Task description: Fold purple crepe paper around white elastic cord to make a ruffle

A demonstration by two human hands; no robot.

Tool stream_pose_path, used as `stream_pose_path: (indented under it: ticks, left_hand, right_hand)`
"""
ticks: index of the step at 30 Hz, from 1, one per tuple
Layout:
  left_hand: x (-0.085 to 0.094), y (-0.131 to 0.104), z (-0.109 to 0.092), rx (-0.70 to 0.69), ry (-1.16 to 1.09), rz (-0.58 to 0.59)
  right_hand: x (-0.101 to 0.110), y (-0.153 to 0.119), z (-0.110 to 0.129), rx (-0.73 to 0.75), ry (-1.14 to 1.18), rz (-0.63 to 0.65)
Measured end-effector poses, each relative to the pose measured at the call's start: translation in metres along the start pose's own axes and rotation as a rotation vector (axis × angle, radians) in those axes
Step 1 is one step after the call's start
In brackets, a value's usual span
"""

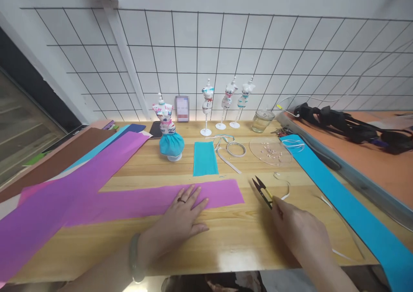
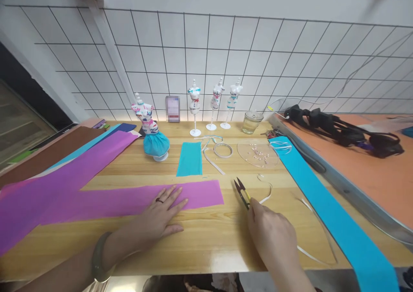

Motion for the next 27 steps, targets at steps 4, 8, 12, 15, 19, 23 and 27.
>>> stream_pose_path:
  ticks: [4,8,12,15,19,23,27]
  left_hand:
    - [0.002,0.002,-0.006,0.001,-0.016,0.031]
    - [0.005,0.001,-0.013,-0.009,-0.044,0.037]
    - [0.007,0.001,-0.018,-0.02,-0.075,0.001]
    - [0.008,0.0,-0.019,-0.005,-0.085,-0.01]
    - [0.008,-0.003,-0.019,-0.023,-0.088,-0.02]
    - [0.005,-0.015,-0.012,-0.018,-0.057,-0.013]
    - [0.002,-0.039,0.004,0.051,0.006,0.029]
  right_hand:
    - [-0.01,0.009,0.009,-0.077,0.045,0.054]
    - [-0.021,0.015,0.004,-0.019,0.041,0.103]
    - [-0.024,0.02,0.001,0.063,-0.005,0.041]
    - [-0.016,0.021,0.019,0.174,0.051,-0.062]
    - [-0.009,0.004,0.066,0.466,0.324,-0.098]
    - [-0.021,-0.017,0.092,0.576,0.359,-0.005]
    - [-0.031,-0.024,0.086,0.576,0.316,0.015]
Point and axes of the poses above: each hand's wrist, its own y-axis towards the middle knuckle, its own x-axis out of the back of the hand, z = x × y, the point moved 6 cm from there along y, towards the middle knuckle, and after that the axes turned 4 degrees about -x, right-handed, at the moved point
